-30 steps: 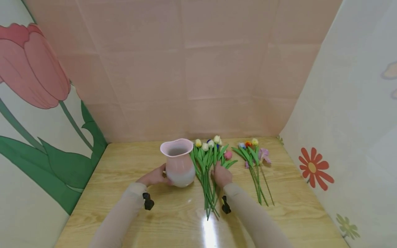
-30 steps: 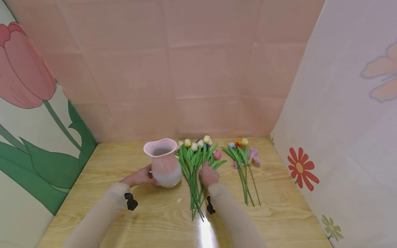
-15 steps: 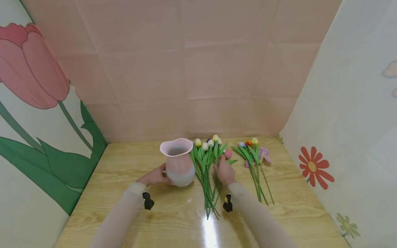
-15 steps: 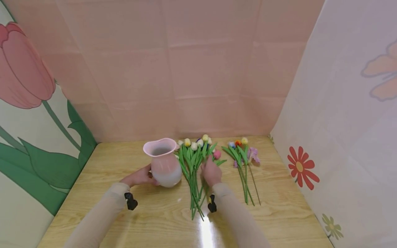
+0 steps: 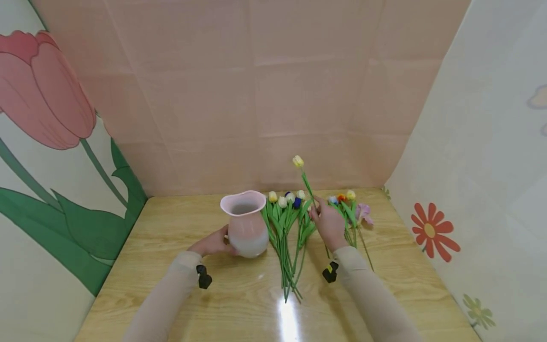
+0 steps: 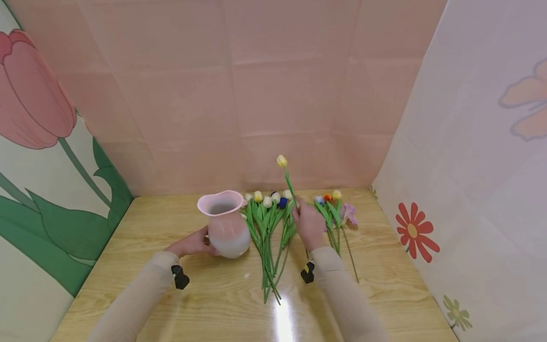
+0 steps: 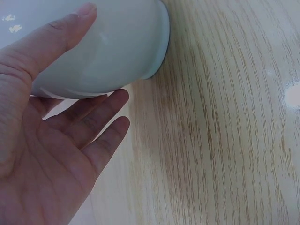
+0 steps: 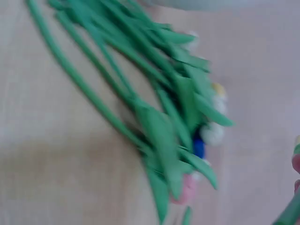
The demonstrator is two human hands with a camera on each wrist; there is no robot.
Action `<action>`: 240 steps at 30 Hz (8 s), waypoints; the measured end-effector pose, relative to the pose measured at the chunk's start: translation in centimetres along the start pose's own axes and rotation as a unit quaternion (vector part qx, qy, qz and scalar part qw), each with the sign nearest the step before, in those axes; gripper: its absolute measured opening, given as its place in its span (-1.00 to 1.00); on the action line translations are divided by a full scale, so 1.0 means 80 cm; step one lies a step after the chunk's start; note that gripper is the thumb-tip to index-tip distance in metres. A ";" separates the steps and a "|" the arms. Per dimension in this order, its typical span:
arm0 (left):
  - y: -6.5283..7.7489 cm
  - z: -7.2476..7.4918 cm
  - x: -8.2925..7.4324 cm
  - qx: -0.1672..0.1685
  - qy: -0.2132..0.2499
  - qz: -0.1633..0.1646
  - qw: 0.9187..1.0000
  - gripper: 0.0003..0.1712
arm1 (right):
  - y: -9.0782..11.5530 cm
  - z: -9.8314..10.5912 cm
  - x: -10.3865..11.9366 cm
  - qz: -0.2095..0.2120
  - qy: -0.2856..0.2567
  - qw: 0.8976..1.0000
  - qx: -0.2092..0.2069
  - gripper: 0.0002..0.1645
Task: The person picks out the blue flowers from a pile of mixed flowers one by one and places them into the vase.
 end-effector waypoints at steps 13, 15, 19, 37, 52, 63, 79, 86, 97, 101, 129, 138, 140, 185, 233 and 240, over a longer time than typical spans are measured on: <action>0.003 0.001 -0.003 -0.009 0.001 0.002 1.000 -0.01 | 0.005 0.021 -0.072 0.000 0.038 0.994 -0.107 -0.54; 0.002 0.000 -0.001 -0.009 -0.002 0.002 1.000 -0.01 | 0.014 0.015 -0.086 0.000 0.049 0.995 -0.086 -0.50; 0.002 -0.001 0.001 -0.007 -0.007 0.001 1.000 0.00 | 0.034 0.001 -0.113 0.005 0.062 0.996 -0.057 -0.47; 0.005 -0.002 -0.006 0.004 0.004 -0.014 1.000 -0.03 | 0.075 -0.022 -0.170 -0.023 0.094 0.995 0.005 -0.52; 0.002 -0.002 -0.003 0.004 0.021 -0.018 1.000 -0.02 | 0.084 -0.030 -0.172 -0.067 0.097 0.990 0.078 -0.52; 0.001 -0.002 -0.001 0.006 0.018 -0.014 1.000 -0.02 | 0.049 -0.014 -0.112 -0.030 0.095 0.994 0.035 -0.49; 0.003 -0.005 -0.005 0.007 0.013 -0.017 1.000 -0.02 | 0.056 -0.030 0.026 0.011 0.001 1.000 0.029 -0.27; 0.003 -0.002 -0.005 0.001 0.013 -0.016 1.000 -0.01 | 0.074 -0.056 0.084 0.007 -0.006 0.993 0.121 -0.37; 0.003 -0.003 -0.002 -0.003 0.008 -0.011 1.000 0.00 | 0.093 -0.092 0.102 -0.023 0.023 0.973 0.227 -0.58; 0.003 -0.003 -0.005 -0.005 0.005 -0.012 1.000 0.01 | 0.093 -0.095 0.102 -0.029 0.011 0.968 0.249 -0.64; 0.004 -0.004 -0.004 -0.004 0.010 -0.010 1.000 0.00 | 0.039 -0.021 0.080 -0.104 -0.020 0.980 0.166 -0.76; 0.004 -0.004 -0.005 -0.001 0.012 -0.008 1.000 0.01 | 0.023 -0.002 0.040 -0.093 -0.067 0.991 0.075 -0.61; 0.004 -0.003 -0.005 -0.001 0.011 -0.005 1.000 0.02 | 0.020 0.006 0.030 -0.083 -0.075 0.993 0.029 -0.61; 0.002 -0.007 -0.004 -0.007 0.003 -0.016 1.000 0.01 | 0.091 -0.044 -0.179 -0.133 0.068 0.989 0.002 -0.60; -0.002 -0.004 0.004 -0.001 0.015 -0.008 1.000 0.02 | 0.099 -0.069 0.020 -0.018 0.063 0.970 0.236 -0.61; -0.001 -0.005 0.002 -0.002 0.012 -0.021 1.000 -0.03 | 0.113 -0.076 0.032 -0.101 0.039 0.939 0.328 -0.53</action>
Point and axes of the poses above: each hand's wrist, its own y-axis away from the middle knuckle, its own z-axis out of the back of the hand, x = y × z, the point moved 2 cm from there along -y, towards the middle knuckle, and after that the axes turned 6 degrees about y, right-handed, at the moved point
